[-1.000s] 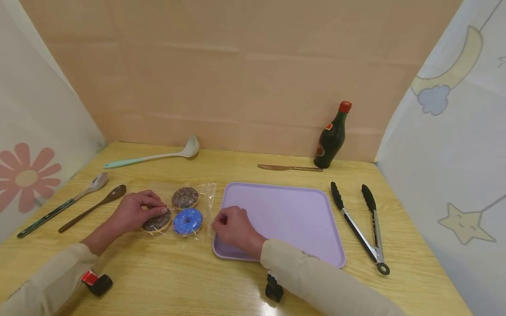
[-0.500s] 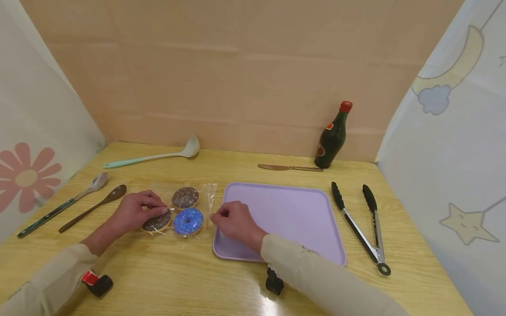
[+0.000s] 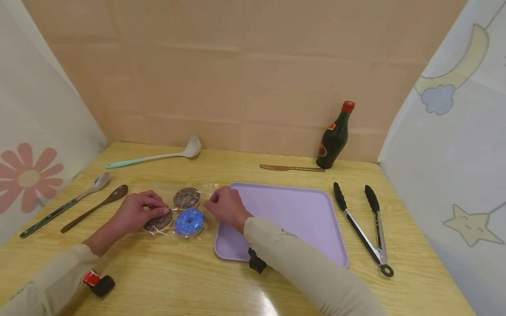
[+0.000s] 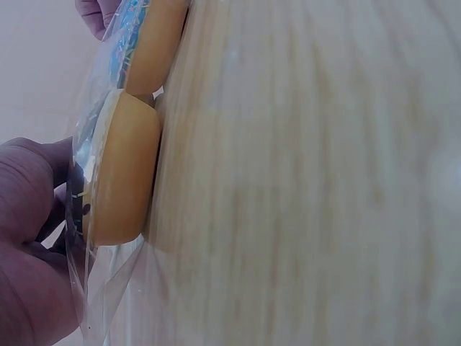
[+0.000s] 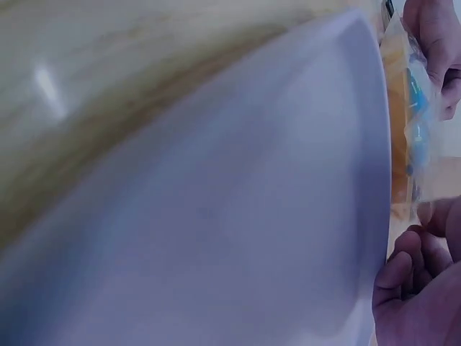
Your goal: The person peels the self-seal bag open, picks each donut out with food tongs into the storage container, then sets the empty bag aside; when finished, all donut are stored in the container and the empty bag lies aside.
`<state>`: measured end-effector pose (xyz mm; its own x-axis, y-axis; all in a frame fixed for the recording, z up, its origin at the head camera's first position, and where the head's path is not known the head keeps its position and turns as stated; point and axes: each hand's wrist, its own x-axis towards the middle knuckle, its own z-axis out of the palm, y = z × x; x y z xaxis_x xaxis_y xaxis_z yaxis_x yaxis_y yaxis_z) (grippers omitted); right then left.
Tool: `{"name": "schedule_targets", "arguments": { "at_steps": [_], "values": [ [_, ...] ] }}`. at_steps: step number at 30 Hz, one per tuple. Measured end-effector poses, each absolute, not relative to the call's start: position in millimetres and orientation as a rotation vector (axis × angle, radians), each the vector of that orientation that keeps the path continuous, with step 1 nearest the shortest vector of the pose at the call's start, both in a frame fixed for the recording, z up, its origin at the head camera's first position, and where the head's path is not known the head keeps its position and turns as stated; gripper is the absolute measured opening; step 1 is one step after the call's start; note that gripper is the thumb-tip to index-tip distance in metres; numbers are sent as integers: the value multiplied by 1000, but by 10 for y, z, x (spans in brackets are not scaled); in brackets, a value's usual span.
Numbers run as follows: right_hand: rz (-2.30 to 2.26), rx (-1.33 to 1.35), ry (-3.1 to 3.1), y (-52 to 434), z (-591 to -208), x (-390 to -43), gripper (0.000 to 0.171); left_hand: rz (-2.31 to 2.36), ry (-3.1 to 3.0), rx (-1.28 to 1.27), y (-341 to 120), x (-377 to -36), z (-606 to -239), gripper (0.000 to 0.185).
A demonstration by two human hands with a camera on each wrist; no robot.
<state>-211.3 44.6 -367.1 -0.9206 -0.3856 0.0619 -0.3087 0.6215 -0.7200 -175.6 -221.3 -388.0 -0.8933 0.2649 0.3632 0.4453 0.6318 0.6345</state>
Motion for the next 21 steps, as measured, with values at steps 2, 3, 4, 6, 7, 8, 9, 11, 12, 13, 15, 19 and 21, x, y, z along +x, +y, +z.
{"name": "schedule_targets", "arguments": {
  "at_steps": [2, 3, 4, 6, 7, 8, 9, 11, 12, 13, 15, 19, 21],
  "values": [
    [-1194, -612, 2761, 457, -3682, -2117, 18, -1109, -2616, -582, -2207, -1754, -3875, 2],
    [-1199, -616, 2768, 468, -3689, -2119, 18, -1106, -2613, -585, -2205, -1753, -3870, 2],
    [-1210, -619, 2771, 481, -3700, -2120, 17, -1104, -2612, -586, -2204, -1753, -3869, 2],
    [-1242, -614, 2774, 510, -3724, -2123, 16, -1098, -2615, -584, -2205, -1750, -3867, 1],
    [-1254, -608, 2776, 525, -3737, -2126, 16, -1093, -2618, -583, -2207, -1748, -3864, 2],
    [-1269, -602, 2775, 539, -3749, -2130, 15, -1089, -2620, -584, -2209, -1747, -3862, 3],
    [-1280, -598, 2777, 549, -3758, -2133, 14, -1089, -2621, -584, -2212, -1747, -3863, 4],
    [-1297, -595, 2786, 565, -3769, -2136, 13, -1086, -2624, -583, -2216, -1744, -3866, 2],
    [-1301, -597, 2793, 570, -3770, -2135, 13, -1085, -2624, -583, -2217, -1744, -3867, 1],
    [-1299, -591, 2795, 574, -3769, -2134, 13, -1084, -2625, -583, -2218, -1745, -3869, 1],
    [-1308, -584, 2799, 585, -3771, -2131, 13, -1085, -2629, -582, -2217, -1746, -3874, 2],
    [-1320, -561, 2808, 612, -3776, -2129, 12, -1085, -2639, -581, -2215, -1744, -3872, 4],
    [-1326, -543, 2809, 628, -3777, -2129, 13, -1087, -2640, -582, -2213, -1743, -3868, 4]
  ]
}}
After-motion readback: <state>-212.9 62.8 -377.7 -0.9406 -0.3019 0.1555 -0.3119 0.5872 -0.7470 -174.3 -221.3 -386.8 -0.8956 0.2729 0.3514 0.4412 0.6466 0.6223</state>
